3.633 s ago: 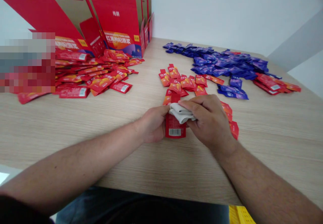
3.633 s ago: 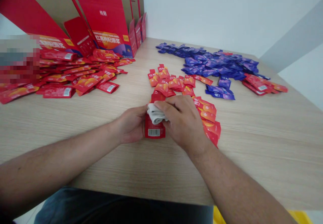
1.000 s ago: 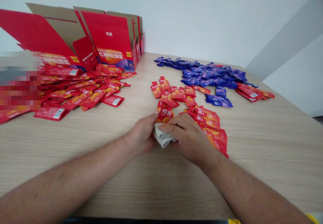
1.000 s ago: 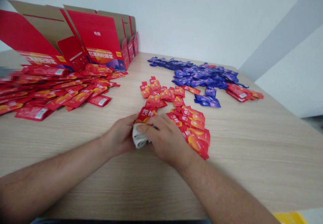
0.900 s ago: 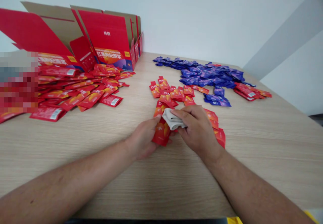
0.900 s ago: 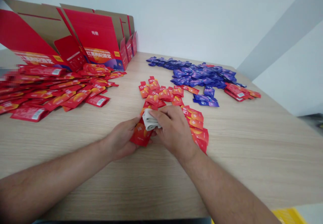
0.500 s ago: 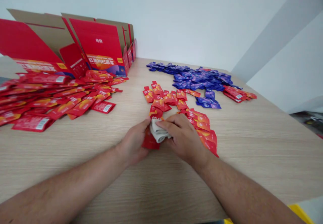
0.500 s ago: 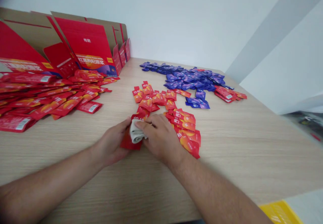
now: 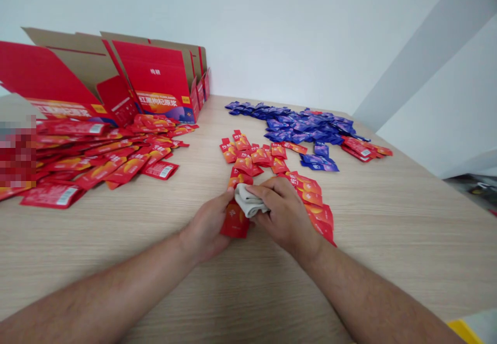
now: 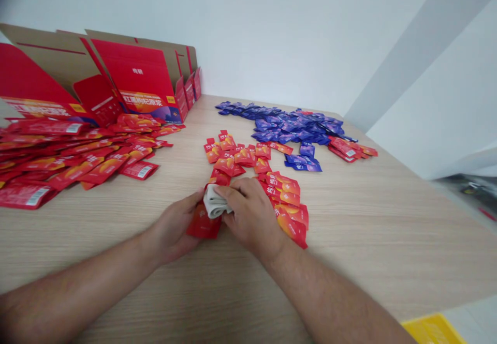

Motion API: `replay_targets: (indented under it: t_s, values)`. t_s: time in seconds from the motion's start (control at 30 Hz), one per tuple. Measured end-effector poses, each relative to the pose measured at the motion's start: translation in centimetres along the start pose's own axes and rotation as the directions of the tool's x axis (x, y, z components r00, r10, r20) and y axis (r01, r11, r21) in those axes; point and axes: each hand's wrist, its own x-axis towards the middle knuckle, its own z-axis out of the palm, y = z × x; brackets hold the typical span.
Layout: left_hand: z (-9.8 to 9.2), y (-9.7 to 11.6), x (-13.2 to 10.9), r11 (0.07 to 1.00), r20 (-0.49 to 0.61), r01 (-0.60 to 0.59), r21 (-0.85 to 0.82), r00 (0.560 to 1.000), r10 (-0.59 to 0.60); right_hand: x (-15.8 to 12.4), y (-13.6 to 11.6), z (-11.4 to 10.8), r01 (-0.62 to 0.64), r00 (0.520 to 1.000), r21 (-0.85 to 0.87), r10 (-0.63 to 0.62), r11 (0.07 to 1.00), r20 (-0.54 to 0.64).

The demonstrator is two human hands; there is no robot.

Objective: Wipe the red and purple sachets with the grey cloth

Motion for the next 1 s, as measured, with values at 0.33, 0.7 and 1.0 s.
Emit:
replay_targets:
  t_s: [0.33,0.7,1.0]
  values:
    - [0.0,0.3,0.0,0.999,-0.023,0.032,-0.005,0.999,-0.032,-0.3,-0.8,0.1,0.06,0.996,0.046,-0.063,0.997,0.068]
    - [-0.1,0.9,-0.2,0.99,0.051,0.137,0.012,0.989,-0.138,-0.4,-1.3,0.3,0.157,0.964,0.114,-0.177,0.981,0.198]
    - [-1.6,1.5,-0.4,0.956,0.143,0.279,0.092,0.946,-0.29,0.8,1.8,-1.5,-0.107,0.986,-0.002,0.106,0.994,-0.129]
